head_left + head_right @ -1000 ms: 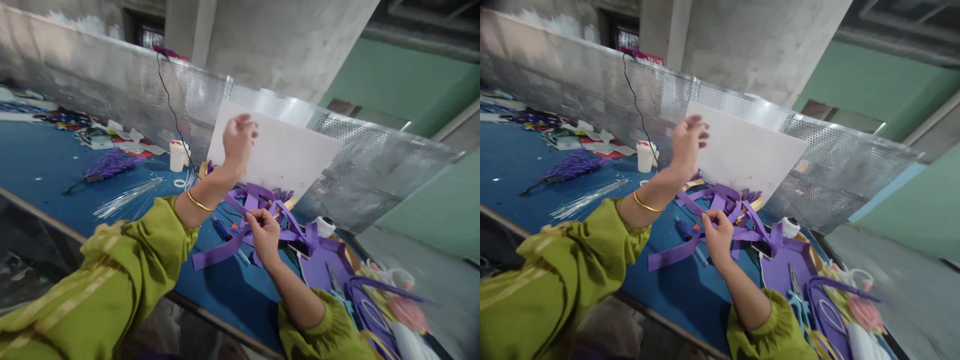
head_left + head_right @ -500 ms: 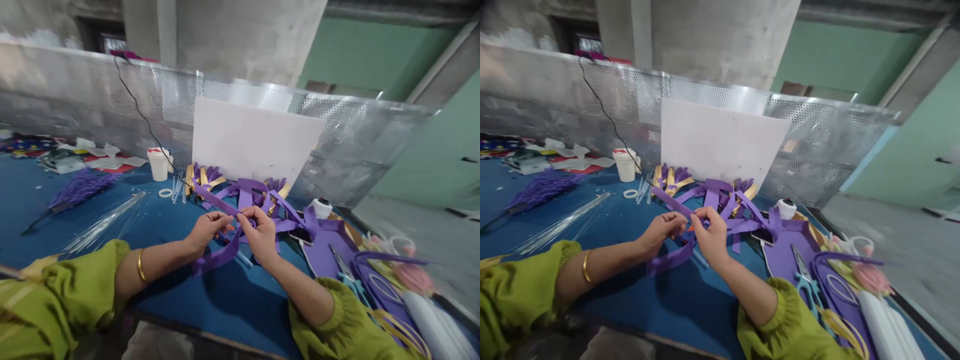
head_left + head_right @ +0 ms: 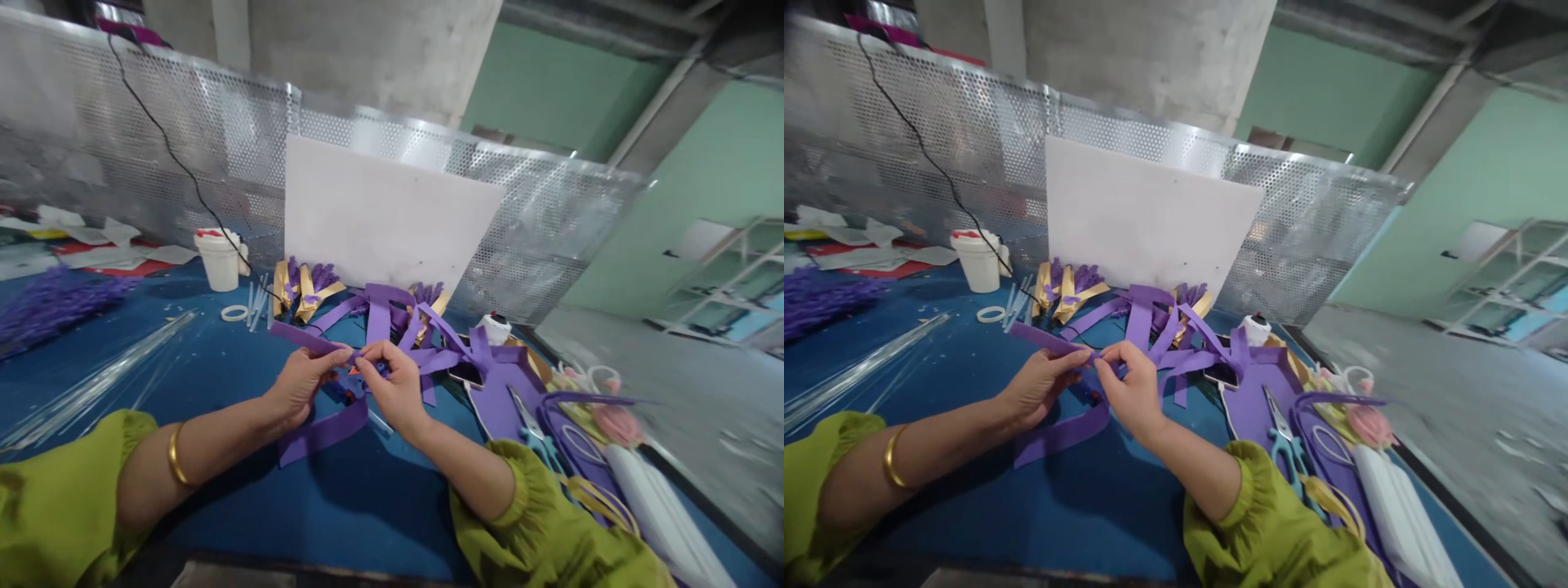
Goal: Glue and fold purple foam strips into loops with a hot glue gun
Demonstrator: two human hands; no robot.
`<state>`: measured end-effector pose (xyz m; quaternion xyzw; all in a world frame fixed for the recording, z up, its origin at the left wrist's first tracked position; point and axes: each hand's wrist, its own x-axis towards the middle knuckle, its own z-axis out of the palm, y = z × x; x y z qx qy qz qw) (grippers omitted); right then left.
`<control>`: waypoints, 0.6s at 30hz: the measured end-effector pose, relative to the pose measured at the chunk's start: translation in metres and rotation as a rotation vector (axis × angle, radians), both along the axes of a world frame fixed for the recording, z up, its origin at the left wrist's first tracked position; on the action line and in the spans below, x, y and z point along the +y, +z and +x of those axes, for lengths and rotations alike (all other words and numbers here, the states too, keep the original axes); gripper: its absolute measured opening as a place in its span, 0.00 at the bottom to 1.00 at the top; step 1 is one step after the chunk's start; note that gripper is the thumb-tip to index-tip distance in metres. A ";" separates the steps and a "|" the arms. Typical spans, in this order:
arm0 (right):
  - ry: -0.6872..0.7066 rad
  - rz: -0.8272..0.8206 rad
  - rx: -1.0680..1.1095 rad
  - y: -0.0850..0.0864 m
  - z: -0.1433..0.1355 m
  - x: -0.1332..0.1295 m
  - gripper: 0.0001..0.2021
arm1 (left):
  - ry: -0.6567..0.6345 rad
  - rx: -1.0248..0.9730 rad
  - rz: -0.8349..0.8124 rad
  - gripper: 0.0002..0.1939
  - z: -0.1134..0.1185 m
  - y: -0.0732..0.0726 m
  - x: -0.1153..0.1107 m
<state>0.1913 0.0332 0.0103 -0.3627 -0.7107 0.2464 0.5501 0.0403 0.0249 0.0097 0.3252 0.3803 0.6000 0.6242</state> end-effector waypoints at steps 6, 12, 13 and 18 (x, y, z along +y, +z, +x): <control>-0.008 -0.012 -0.005 0.000 0.001 -0.002 0.08 | 0.012 -0.008 -0.038 0.20 -0.001 -0.002 0.003; -0.016 -0.040 0.013 -0.001 0.001 -0.001 0.09 | 0.044 -0.026 -0.047 0.22 -0.004 -0.003 0.007; -0.015 -0.044 0.015 -0.001 0.001 -0.001 0.09 | 0.036 -0.024 -0.048 0.22 -0.004 -0.003 0.008; -0.020 -0.044 0.017 0.001 0.001 0.000 0.09 | 0.026 -0.040 -0.062 0.24 -0.007 -0.004 0.011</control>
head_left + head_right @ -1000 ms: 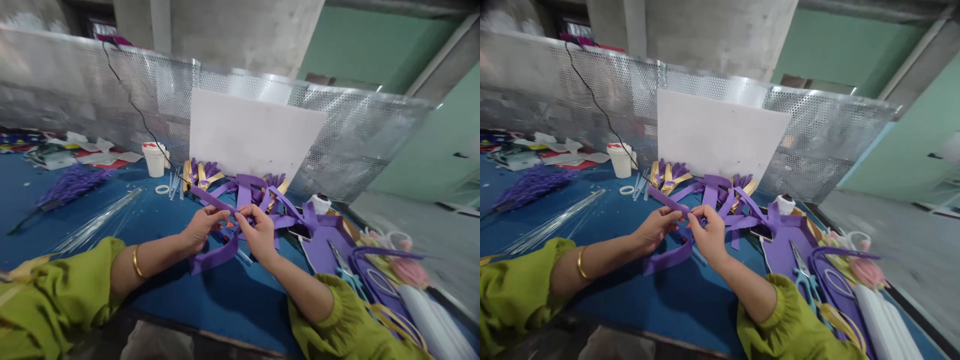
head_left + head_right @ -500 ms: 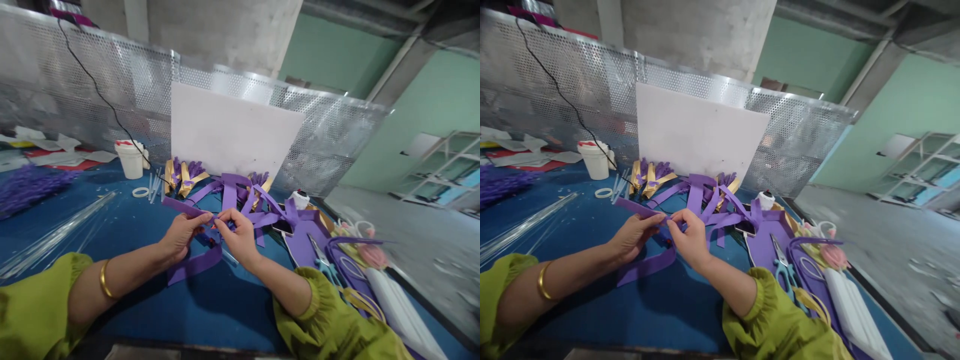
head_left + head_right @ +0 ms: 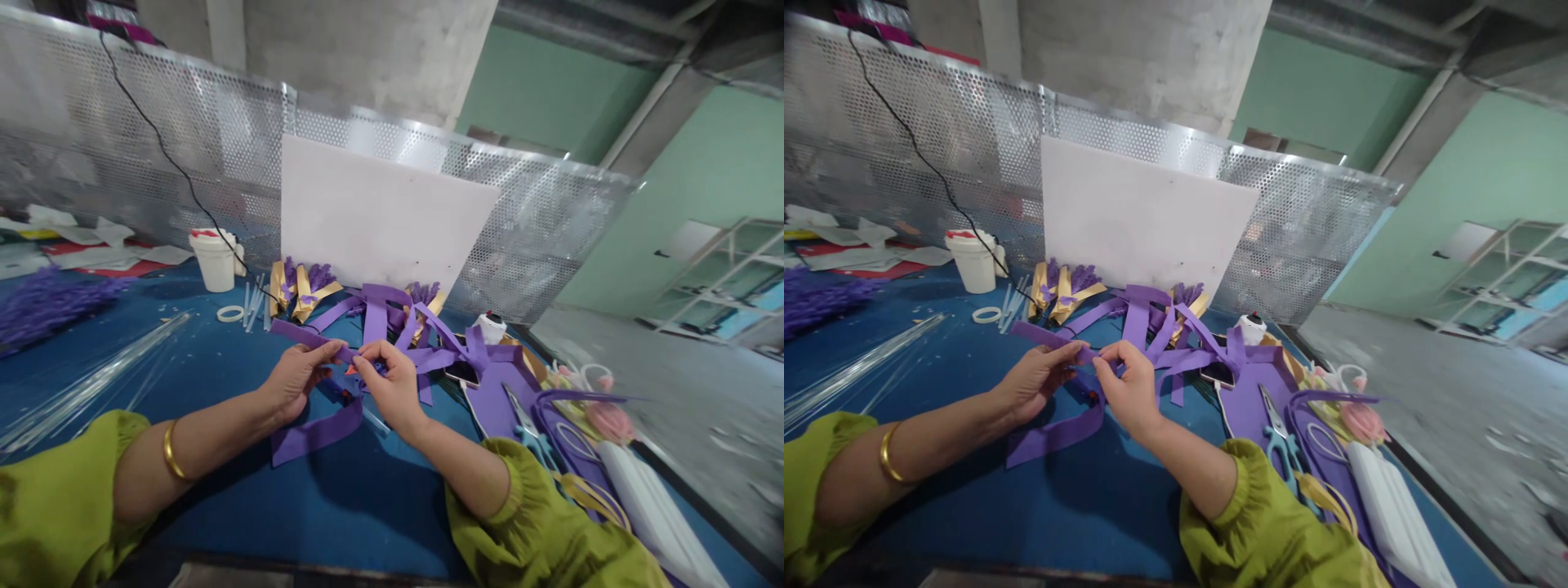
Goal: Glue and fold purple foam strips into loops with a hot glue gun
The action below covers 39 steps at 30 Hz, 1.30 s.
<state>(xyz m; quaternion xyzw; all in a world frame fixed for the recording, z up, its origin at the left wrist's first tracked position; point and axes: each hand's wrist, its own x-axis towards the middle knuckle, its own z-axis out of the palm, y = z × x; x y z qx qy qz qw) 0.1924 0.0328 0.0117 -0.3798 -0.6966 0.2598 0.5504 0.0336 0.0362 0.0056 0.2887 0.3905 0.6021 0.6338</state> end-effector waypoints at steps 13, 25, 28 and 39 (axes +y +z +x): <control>-0.049 0.003 0.015 0.005 0.001 -0.001 0.09 | 0.090 -0.059 -0.039 0.15 -0.004 0.011 0.003; -0.053 -0.012 0.024 0.006 0.001 -0.002 0.09 | 0.165 -0.098 -0.052 0.08 -0.013 0.017 0.014; -0.056 -0.021 0.030 0.007 0.001 -0.002 0.09 | 0.183 -0.115 -0.067 0.03 -0.016 0.018 0.017; -0.063 0.000 0.036 0.008 0.001 -0.002 0.09 | 0.176 -0.173 -0.087 0.03 -0.024 0.022 0.025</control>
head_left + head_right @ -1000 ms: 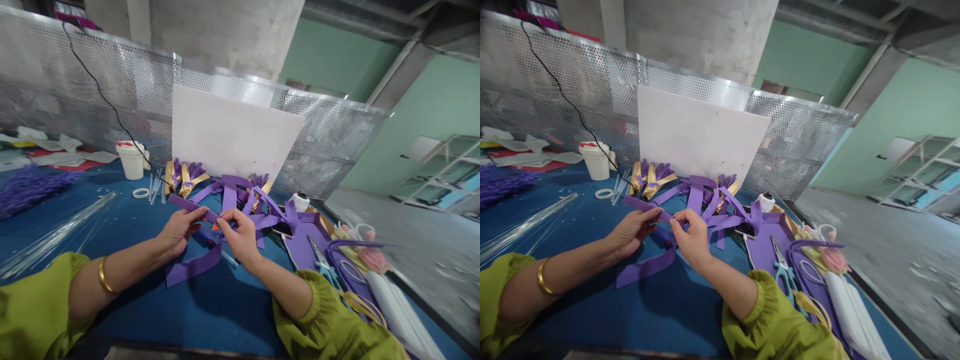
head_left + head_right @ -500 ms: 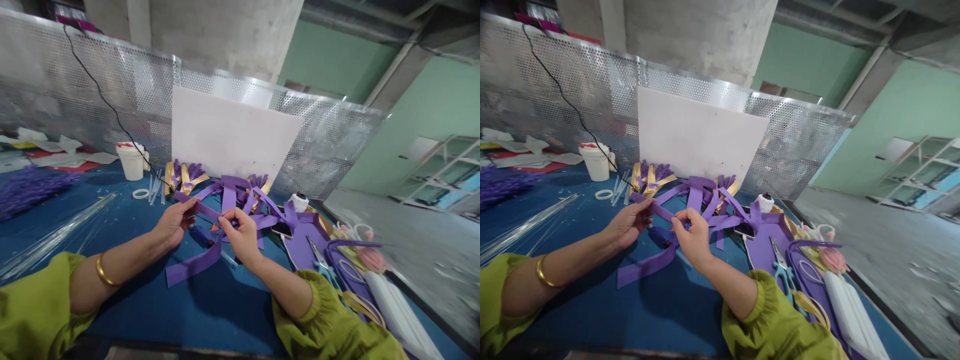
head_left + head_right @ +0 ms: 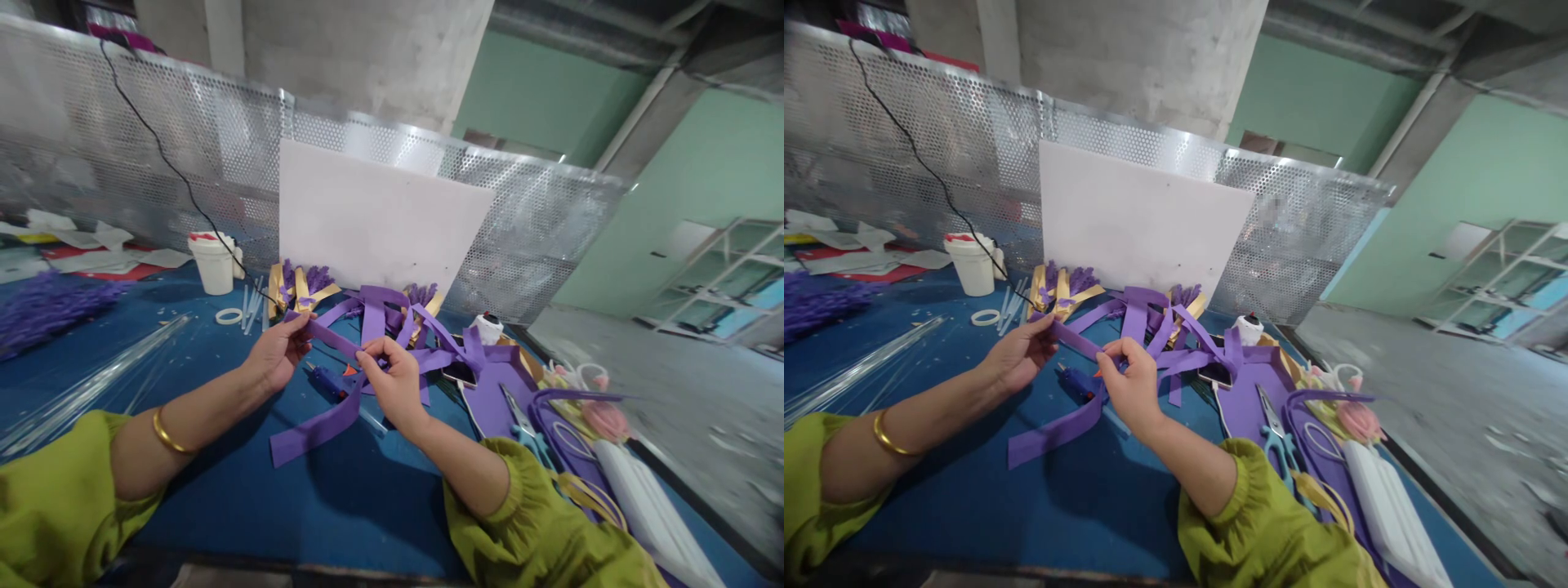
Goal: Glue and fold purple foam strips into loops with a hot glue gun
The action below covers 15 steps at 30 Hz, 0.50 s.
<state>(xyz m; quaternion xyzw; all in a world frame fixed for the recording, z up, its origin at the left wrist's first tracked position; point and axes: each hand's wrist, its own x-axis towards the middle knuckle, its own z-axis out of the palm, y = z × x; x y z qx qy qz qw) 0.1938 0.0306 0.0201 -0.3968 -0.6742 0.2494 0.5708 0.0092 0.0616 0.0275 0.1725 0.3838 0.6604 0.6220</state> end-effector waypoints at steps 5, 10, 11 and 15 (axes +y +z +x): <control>-0.007 0.004 -0.008 0.000 0.000 0.000 0.09 | -0.032 -0.013 0.000 0.11 -0.002 0.002 0.001; -0.006 0.014 -0.003 0.001 0.001 0.000 0.10 | 0.008 -0.006 -0.007 0.06 -0.004 0.003 0.003; -0.008 0.015 -0.007 0.001 0.001 0.000 0.10 | 0.016 -0.013 -0.018 0.07 -0.004 0.003 0.004; -0.009 0.005 -0.023 0.000 0.001 0.000 0.10 | -0.005 -0.049 -0.038 0.11 -0.006 0.004 0.006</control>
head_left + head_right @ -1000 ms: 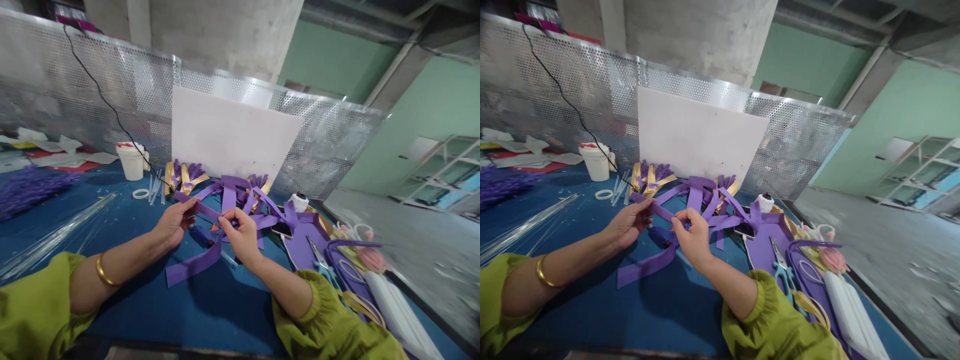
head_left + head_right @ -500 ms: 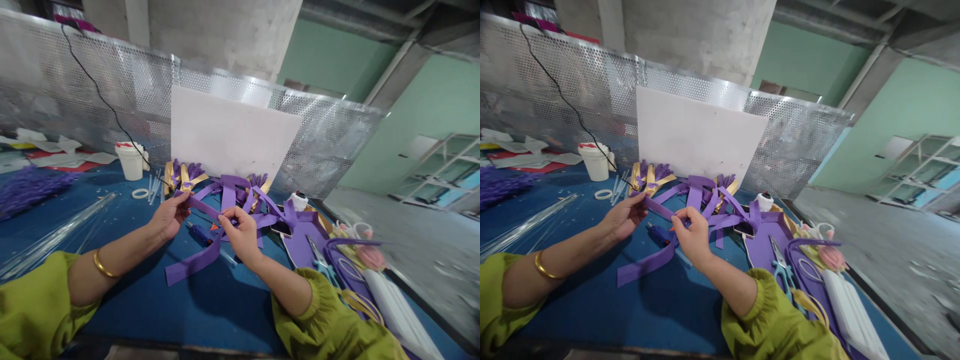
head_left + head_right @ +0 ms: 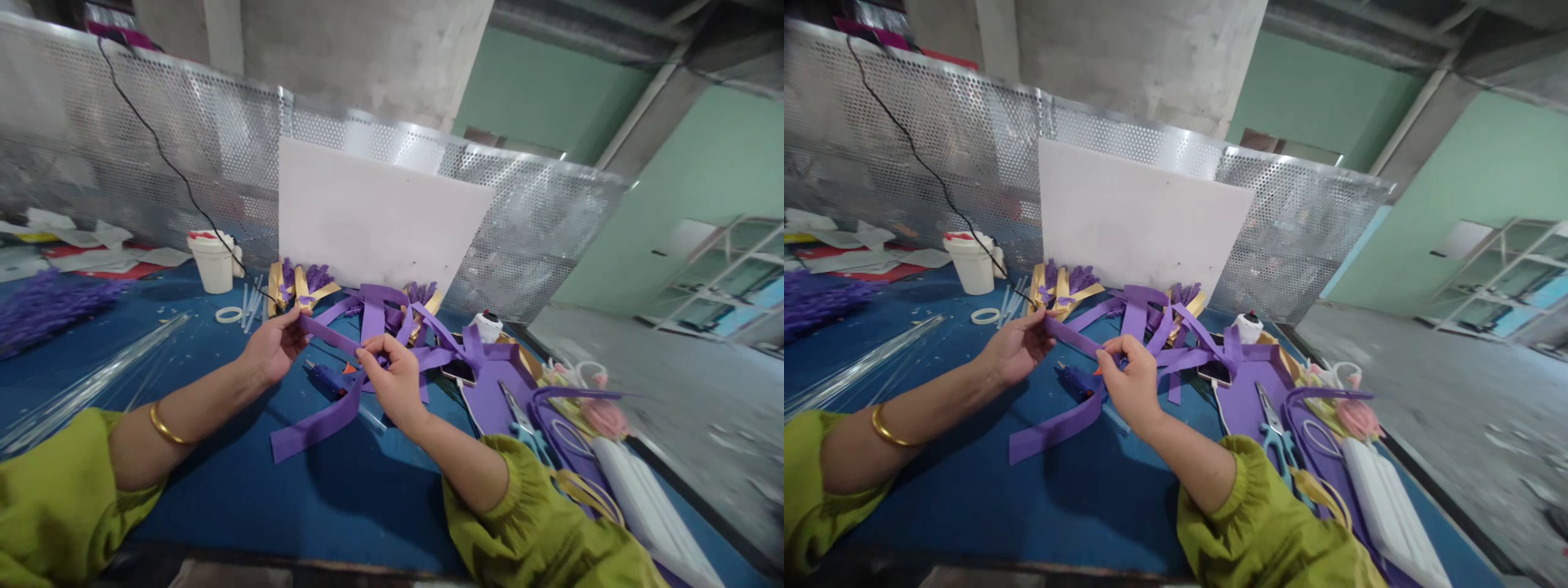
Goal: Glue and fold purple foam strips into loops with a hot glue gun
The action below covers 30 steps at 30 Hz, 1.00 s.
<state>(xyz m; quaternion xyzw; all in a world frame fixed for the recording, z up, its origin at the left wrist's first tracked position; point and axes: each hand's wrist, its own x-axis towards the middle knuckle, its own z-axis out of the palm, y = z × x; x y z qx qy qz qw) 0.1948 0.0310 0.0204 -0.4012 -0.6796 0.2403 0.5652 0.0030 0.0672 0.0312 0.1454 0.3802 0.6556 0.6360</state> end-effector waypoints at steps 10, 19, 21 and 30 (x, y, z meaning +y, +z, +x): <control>-0.005 0.035 0.004 0.001 0.001 0.000 0.10 | 0.040 0.013 -0.027 0.09 -0.003 0.000 0.002; 0.000 0.018 0.022 0.001 0.000 -0.001 0.09 | -0.091 -0.020 0.104 0.16 0.004 -0.002 -0.007; 0.006 0.003 0.028 0.000 -0.001 -0.001 0.09 | -0.170 0.031 0.138 0.13 0.011 -0.008 -0.015; 0.040 -0.018 -0.015 -0.007 -0.002 0.000 0.07 | -0.212 0.433 0.227 0.16 0.028 -0.022 -0.036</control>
